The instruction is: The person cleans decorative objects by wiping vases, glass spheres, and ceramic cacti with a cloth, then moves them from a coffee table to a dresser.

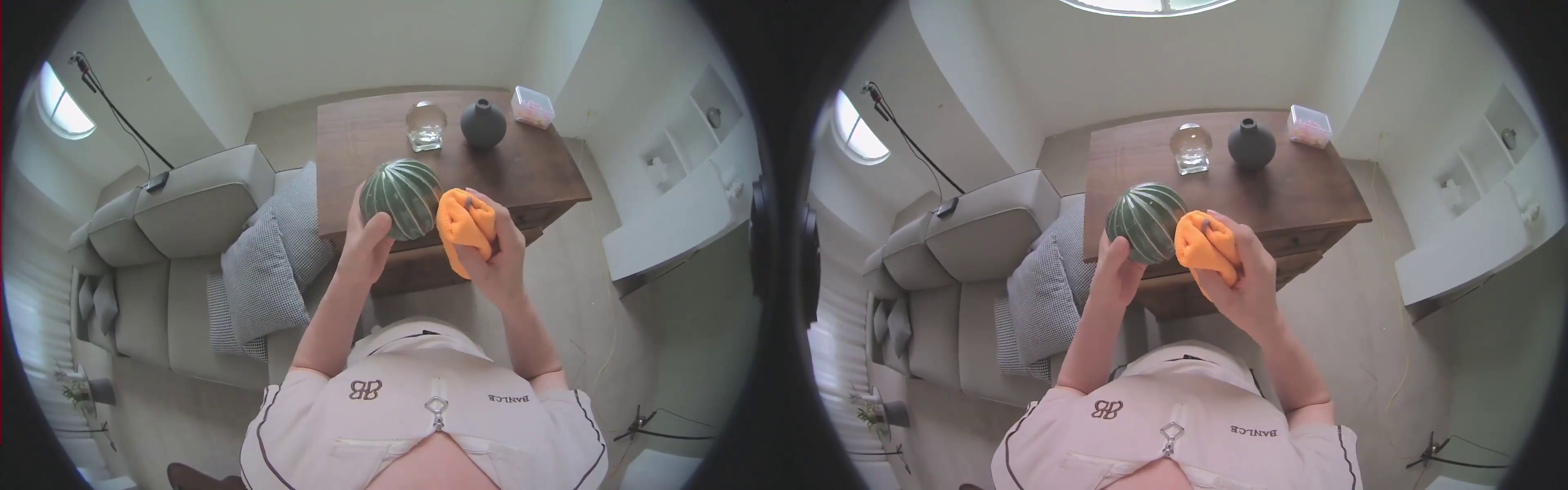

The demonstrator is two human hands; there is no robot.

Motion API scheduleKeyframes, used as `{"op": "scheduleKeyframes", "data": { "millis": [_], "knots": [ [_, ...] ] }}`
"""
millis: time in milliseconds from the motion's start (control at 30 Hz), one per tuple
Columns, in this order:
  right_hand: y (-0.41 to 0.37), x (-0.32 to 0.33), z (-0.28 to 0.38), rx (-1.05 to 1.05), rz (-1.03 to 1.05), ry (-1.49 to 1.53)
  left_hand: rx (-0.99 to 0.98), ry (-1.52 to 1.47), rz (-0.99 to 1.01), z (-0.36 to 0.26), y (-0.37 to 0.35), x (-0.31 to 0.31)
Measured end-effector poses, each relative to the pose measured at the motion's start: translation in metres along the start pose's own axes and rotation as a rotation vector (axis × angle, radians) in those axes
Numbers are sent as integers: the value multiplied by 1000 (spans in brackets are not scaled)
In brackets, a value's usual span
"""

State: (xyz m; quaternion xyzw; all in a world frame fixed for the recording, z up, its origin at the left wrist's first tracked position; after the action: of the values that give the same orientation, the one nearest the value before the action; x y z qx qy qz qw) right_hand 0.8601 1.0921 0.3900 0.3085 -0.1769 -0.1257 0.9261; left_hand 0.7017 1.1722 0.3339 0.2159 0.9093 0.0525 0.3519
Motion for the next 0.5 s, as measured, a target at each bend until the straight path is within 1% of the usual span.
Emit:
{"op": "scheduleKeyframes", "data": {
  "millis": [67,300,400,500],
  "knots": [
    [2,4,7,3,-1,-18,-55,183,-19,-11,0,-5],
    [5,5,15,30,42,-110,-77,427,25,-24,-1,-16],
    [2,3,10,-11,46,-82,-81,382,-18,-22,-2,-15],
    [-2,0,5,60,11,-81,-65,216,-69,-10,-1,-7]
  ]
}}
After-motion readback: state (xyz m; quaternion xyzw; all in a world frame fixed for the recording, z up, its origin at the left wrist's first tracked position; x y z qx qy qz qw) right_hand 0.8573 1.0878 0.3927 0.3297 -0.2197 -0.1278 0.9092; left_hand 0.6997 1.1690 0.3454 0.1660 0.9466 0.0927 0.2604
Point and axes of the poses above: each hand's wrist, its own y-axis towards the middle knuckle, its own x-axis out of the back of the hand, z = x × y, the point moved 6 cm from there along y, towards the middle knuckle, and after that the axes turned 1 degree about -x, right-handed, at the moved point
